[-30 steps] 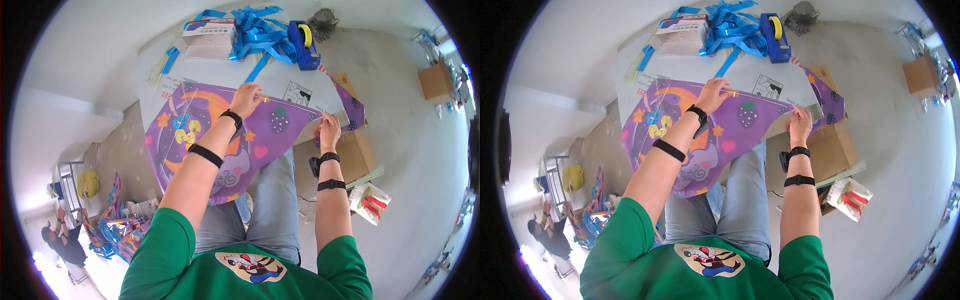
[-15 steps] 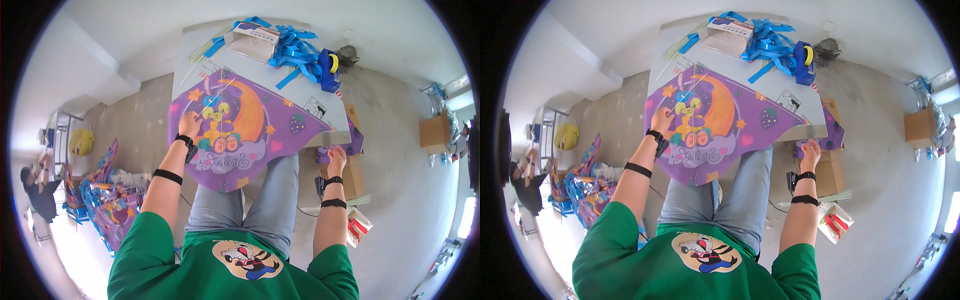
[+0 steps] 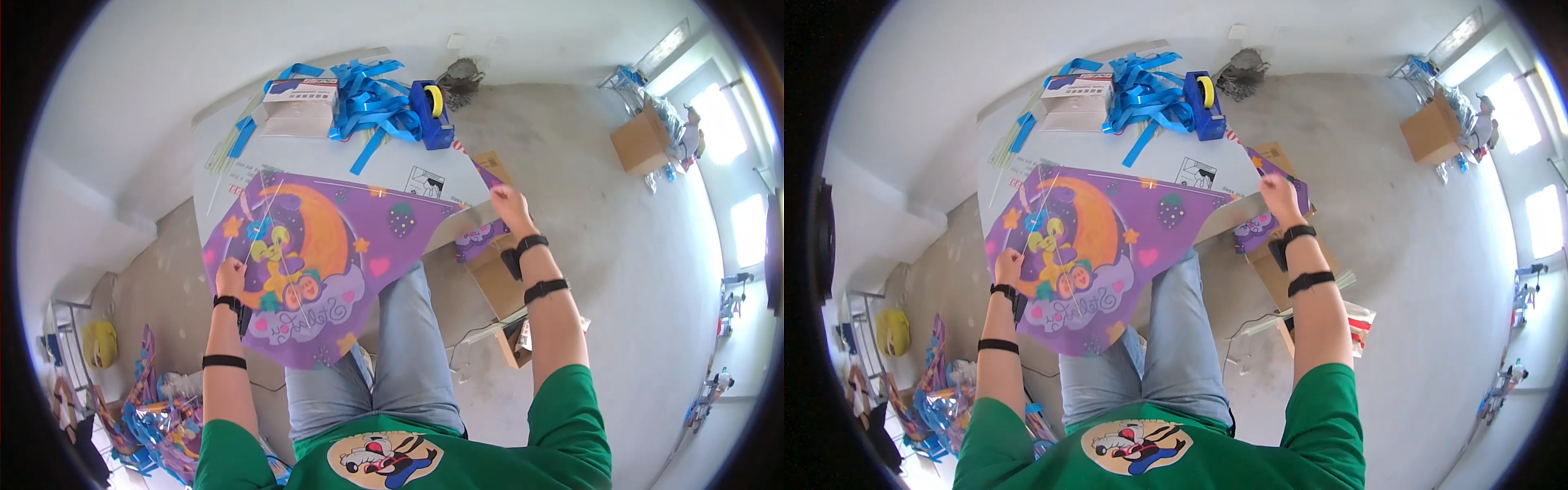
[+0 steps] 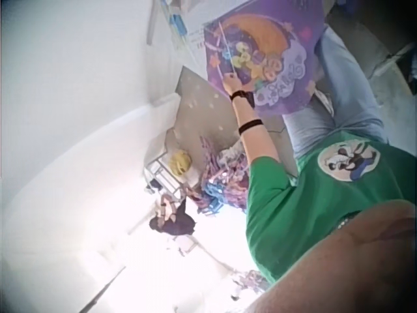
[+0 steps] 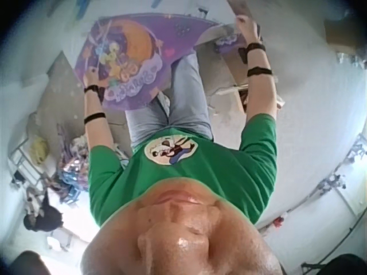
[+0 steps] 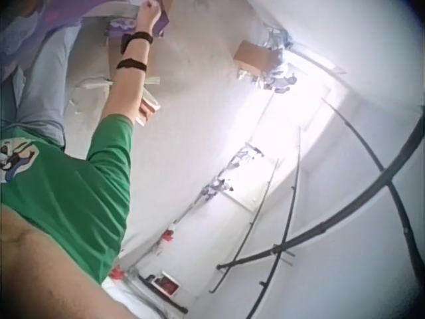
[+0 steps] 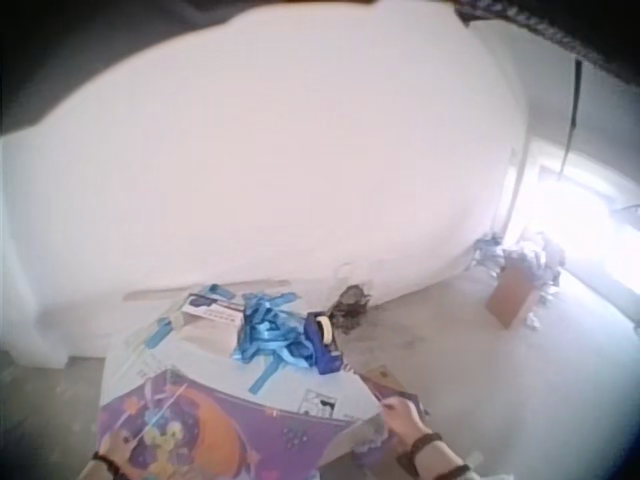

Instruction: Assembling a plastic kite by attaching rods and securing them with tape.

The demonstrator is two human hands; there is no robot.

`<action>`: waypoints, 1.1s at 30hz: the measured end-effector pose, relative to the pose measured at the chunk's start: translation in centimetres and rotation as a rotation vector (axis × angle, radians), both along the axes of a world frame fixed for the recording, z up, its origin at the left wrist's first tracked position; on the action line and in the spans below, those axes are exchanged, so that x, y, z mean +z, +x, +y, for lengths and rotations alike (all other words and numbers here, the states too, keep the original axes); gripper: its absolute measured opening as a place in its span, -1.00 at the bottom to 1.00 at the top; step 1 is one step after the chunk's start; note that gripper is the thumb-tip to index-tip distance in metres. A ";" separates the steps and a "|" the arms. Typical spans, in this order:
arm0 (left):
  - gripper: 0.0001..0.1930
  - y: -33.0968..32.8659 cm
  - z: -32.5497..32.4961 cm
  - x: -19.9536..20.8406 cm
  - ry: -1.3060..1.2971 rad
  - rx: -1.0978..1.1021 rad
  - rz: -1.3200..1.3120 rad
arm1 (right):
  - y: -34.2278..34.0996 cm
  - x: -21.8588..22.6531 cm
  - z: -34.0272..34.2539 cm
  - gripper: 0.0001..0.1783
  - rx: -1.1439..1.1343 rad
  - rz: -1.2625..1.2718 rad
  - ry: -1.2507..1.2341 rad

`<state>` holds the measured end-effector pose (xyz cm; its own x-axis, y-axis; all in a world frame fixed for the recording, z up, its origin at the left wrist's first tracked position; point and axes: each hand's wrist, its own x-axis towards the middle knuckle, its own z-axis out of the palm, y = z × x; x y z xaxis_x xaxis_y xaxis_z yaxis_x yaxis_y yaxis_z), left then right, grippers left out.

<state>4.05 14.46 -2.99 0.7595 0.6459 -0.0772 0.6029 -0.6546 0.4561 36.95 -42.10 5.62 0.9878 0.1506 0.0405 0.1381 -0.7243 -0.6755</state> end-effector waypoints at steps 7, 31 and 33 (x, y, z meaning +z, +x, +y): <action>-0.88 -0.7 0.1 2.0 0.042 -0.119 -0.043 | 9.5 3.0 8.8 -0.77 0.124 -0.091 -0.091; -0.92 14.9 -31.6 10.6 -1.839 -0.233 -0.136 | 8.9 1.7 8.5 -0.86 -0.176 0.482 0.908; -0.92 16.4 -33.2 9.5 -1.868 -0.279 -0.130 | 4.9 2.6 7.1 -0.84 -0.198 0.486 0.937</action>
<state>20.49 -18.75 6.47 0.8711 -0.3121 -0.3792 0.4899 0.6055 0.6271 41.89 -34.95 8.19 0.9326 0.0989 -0.3472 -0.3581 0.1312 -0.9244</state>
